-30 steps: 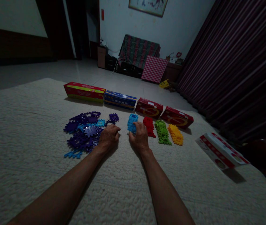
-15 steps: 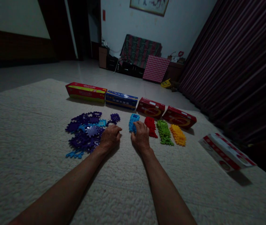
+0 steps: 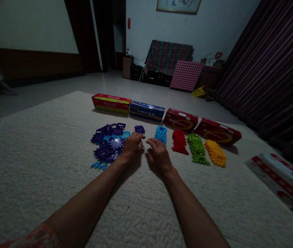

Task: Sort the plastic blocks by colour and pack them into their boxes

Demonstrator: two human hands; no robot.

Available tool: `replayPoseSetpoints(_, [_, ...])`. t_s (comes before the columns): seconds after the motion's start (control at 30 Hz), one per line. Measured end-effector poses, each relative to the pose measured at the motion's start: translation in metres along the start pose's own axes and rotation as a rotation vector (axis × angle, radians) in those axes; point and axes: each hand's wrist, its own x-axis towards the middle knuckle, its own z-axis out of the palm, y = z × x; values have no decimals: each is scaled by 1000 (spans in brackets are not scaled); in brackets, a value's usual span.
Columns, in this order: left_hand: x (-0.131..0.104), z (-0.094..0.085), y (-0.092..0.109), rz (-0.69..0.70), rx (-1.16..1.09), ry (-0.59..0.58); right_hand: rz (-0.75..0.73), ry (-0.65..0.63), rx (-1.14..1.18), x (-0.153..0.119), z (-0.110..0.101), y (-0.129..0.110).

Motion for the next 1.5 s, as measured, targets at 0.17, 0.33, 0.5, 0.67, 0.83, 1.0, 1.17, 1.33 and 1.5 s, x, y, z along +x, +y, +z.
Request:
replayPoseSetpoints(0.17, [11, -31, -20, -129, 80, 69, -32, -94, 122, 3, 5, -25])
replayPoseSetpoints(0.33, [14, -70, -51, -376, 258, 22, -6, -126, 138, 6, 4, -32])
replayPoseSetpoints(0.5, [12, -80, -59, -407, 341, -135, -47, -148, 126, 7, 4, -29])
replayPoseSetpoints(0.67, [11, -69, -54, -279, 395, -220, -29, -161, 133, 7, 5, -28])
replayPoseSetpoints(0.83, [4, -59, -51, -262, 433, -260, -27, -161, 153, 6, 6, -27])
replayPoseSetpoints(1.0, [3, -56, -45, -282, 425, -269, -30, -164, 140, 5, 8, -26])
replayPoseSetpoints(1.17, [6, -59, -46, -266, 387, -322, -28, -166, 156, 5, 7, -27])
replayPoseSetpoints(1.33, [8, -64, -49, -257, 349, -418, -51, -178, 165, 6, 6, -26])
replayPoseSetpoints(1.5, [6, -65, -46, -258, 327, -423, -39, -189, 171, 7, 6, -26])
